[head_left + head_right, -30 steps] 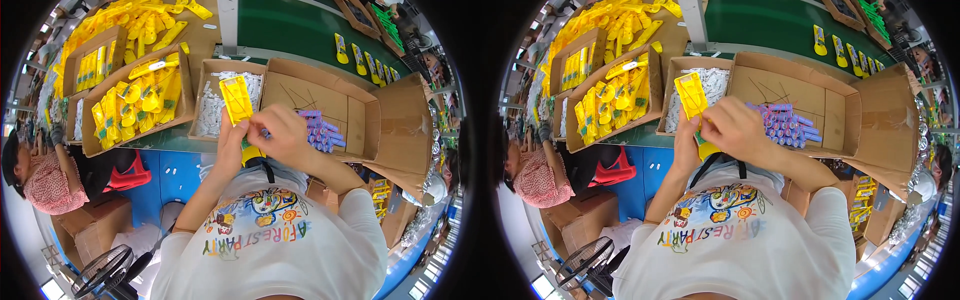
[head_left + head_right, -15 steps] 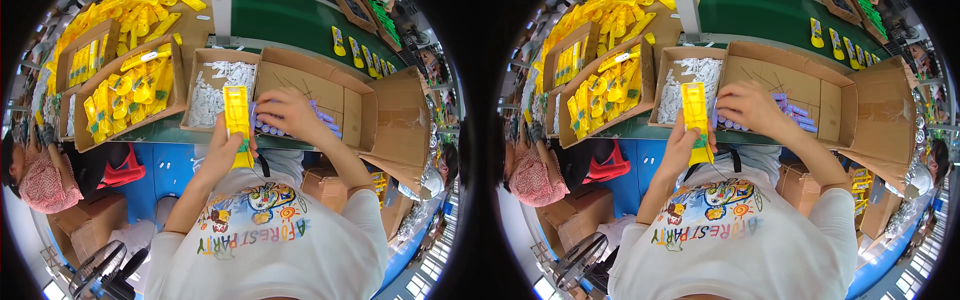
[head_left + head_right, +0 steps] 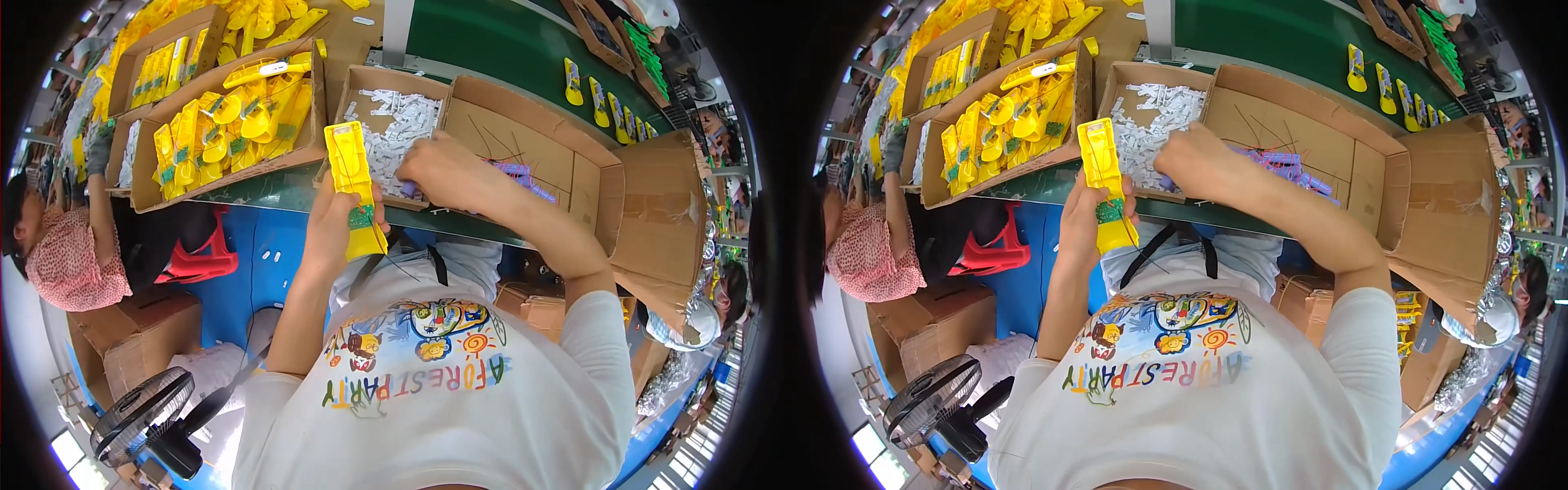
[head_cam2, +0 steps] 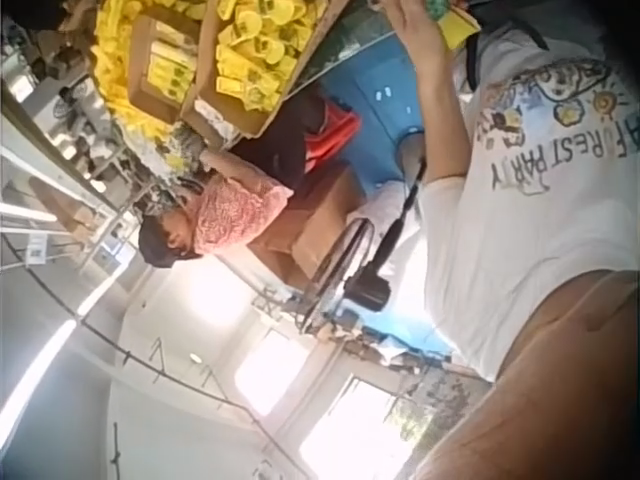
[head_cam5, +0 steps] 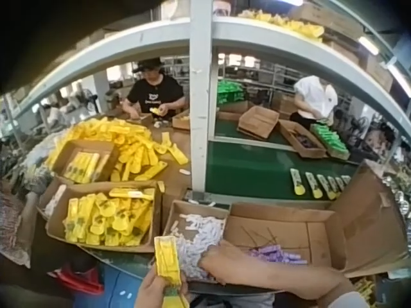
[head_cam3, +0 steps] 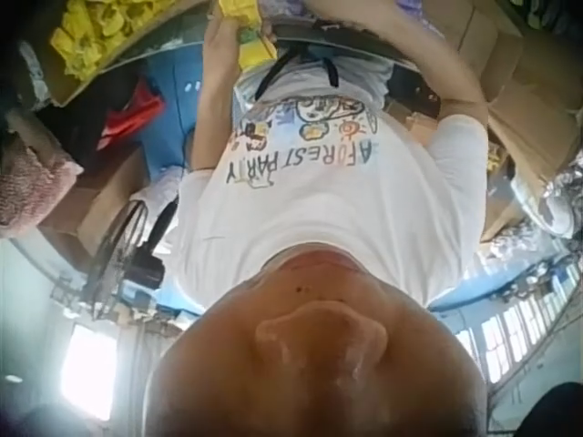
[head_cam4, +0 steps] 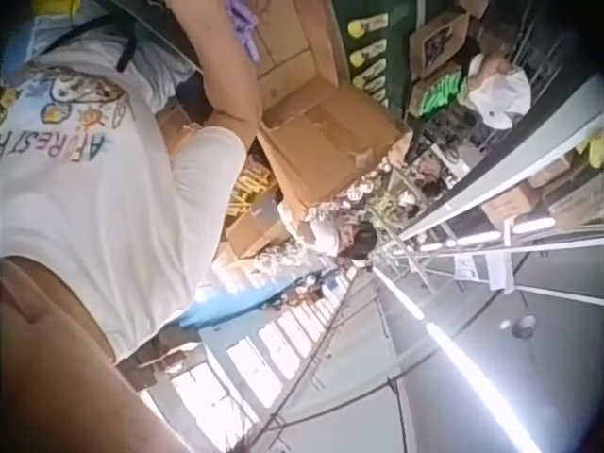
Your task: Assembling portable flashlights by inserting internal components and batteries into plastic housings.
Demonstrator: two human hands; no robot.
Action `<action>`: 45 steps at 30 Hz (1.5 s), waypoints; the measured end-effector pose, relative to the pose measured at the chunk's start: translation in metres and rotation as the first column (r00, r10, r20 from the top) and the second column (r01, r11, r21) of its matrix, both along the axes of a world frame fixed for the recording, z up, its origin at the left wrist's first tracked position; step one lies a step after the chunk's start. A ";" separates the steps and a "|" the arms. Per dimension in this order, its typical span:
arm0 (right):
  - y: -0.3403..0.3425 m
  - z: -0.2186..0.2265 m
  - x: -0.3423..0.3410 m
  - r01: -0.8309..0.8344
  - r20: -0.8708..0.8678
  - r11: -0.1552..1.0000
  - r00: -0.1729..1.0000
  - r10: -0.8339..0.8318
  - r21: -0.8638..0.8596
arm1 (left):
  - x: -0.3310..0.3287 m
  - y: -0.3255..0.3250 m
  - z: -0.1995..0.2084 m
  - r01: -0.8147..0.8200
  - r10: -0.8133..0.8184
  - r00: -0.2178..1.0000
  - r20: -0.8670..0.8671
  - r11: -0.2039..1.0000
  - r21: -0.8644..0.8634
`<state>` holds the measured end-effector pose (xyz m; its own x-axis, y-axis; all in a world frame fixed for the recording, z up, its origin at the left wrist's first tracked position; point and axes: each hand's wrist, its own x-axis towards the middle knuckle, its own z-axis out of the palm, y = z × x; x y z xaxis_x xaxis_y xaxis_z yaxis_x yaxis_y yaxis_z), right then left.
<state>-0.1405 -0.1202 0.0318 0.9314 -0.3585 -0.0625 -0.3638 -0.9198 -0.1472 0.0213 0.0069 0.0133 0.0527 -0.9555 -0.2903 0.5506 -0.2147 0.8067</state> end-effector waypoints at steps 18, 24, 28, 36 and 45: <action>0.035 0.010 -0.006 -0.152 0.405 0.977 0.892 0.202 -0.152 | -0.012 -0.002 0.001 0.177 -0.181 0.982 -0.061 0.982 -0.072; 0.027 0.004 -0.009 -0.130 0.564 0.976 0.826 0.007 0.178 | -0.003 0.001 0.014 0.197 -0.191 0.970 -0.148 0.980 0.023; -0.011 0.009 -0.030 0.004 0.497 0.516 0.260 -0.828 0.857 | -0.010 0.012 0.001 0.178 -0.179 0.984 -0.017 0.981 -0.074; 0.004 0.005 -0.008 0.079 0.046 0.278 0.908 -0.417 0.957 | -0.015 0.017 -0.021 0.303 -0.255 0.847 0.466 0.953 -0.029; -0.063 0.006 0.045 0.184 0.055 0.646 0.942 -0.331 0.741 | 0.002 0.017 -0.017 0.359 -0.366 0.906 0.215 0.931 0.069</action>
<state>-0.0956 -0.1836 0.0378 0.8291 -0.4972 -0.2557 -0.4703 -0.3727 -0.8000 0.0231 0.0236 -0.0037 -0.2304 -0.9126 -0.3378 0.2398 -0.3897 0.8892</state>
